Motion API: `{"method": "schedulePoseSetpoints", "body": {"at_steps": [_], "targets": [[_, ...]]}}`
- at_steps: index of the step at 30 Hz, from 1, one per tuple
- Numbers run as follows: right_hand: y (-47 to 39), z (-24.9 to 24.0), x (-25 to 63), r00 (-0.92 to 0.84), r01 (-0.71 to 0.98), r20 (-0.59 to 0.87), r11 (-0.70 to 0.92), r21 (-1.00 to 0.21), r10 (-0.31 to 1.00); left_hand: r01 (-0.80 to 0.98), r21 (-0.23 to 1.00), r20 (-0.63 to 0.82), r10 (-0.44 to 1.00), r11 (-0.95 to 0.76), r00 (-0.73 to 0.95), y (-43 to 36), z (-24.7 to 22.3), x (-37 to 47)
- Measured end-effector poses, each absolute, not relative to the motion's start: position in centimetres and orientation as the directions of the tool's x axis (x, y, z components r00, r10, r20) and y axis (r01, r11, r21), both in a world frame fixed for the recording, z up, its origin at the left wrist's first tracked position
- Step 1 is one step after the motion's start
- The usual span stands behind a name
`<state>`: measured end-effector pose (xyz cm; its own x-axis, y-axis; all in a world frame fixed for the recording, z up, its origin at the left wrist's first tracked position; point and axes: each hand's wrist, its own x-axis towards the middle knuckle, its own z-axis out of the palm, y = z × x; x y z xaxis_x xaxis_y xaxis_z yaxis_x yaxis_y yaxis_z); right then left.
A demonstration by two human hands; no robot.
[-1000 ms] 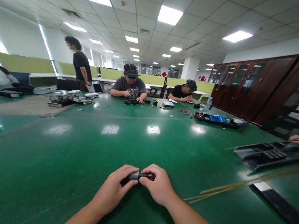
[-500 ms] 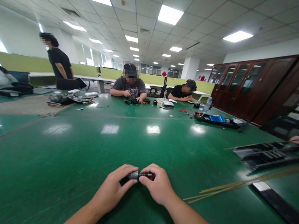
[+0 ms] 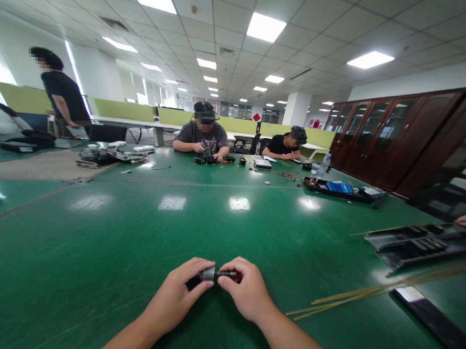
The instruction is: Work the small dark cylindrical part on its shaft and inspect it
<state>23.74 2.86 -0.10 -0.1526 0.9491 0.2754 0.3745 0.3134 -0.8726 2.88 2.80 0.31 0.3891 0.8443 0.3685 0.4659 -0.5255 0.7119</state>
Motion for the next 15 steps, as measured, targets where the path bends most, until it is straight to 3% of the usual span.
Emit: {"method": "schedulePoseSetpoints", "body": {"at_steps": [15], "targets": [[2.79, 0.15, 23.69, -0.152, 0.373, 0.278, 0.315, -0.873, 0.949, 0.473, 0.705, 0.383, 0.845, -0.528, 0.373, 2.71, 0.31, 2.81]]}}
